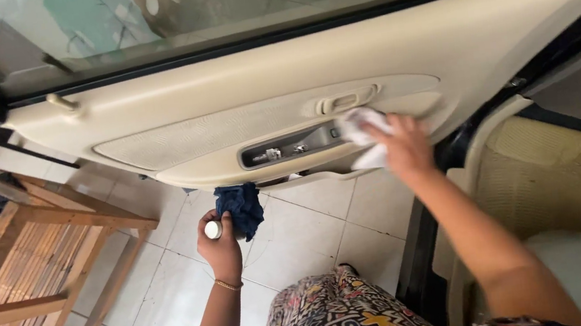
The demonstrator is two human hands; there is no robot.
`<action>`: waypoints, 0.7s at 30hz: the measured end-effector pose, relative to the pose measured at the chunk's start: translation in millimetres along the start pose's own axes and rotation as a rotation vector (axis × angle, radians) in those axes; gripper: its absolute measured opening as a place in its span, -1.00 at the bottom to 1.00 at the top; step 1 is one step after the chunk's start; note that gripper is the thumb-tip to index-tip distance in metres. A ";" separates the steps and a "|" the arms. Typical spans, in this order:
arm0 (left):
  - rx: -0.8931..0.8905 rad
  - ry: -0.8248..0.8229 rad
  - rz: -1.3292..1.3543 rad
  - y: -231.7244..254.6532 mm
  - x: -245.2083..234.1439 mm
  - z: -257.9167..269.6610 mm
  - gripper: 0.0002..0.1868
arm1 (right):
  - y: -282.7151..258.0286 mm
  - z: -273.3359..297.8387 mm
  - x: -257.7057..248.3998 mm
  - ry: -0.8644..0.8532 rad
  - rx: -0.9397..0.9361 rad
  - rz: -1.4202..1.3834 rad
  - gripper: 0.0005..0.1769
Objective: Cleaning the interior door panel and dashboard of a car using a cloth.
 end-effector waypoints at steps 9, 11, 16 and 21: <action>-0.039 0.055 0.027 6.7 -19.1 3.4 -0.77 | -56.2 -14.1 7.2 0.022 0.129 -0.313 -0.17; 0.005 0.068 0.003 9.7 -16.9 2.2 -0.76 | -108.2 -13.9 5.4 0.148 -0.243 -0.259 -0.54; -0.006 0.065 -0.011 9.5 -13.3 5.5 -0.77 | -54.0 -21.9 6.2 0.044 -0.057 -0.139 -0.62; 0.004 0.074 0.001 6.1 -23.5 7.4 -0.78 | 103.9 4.2 -7.7 -0.246 1.042 -0.828 -0.58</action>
Point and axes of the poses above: each hand's wrist, its own z-axis away from the middle knuckle, its own x-axis out of the palm, y = z × x, the point moved 9 cm from there along -z, towards the middle knuckle, and after that the axes turned 15 degrees about x, right-handed, at the moved point
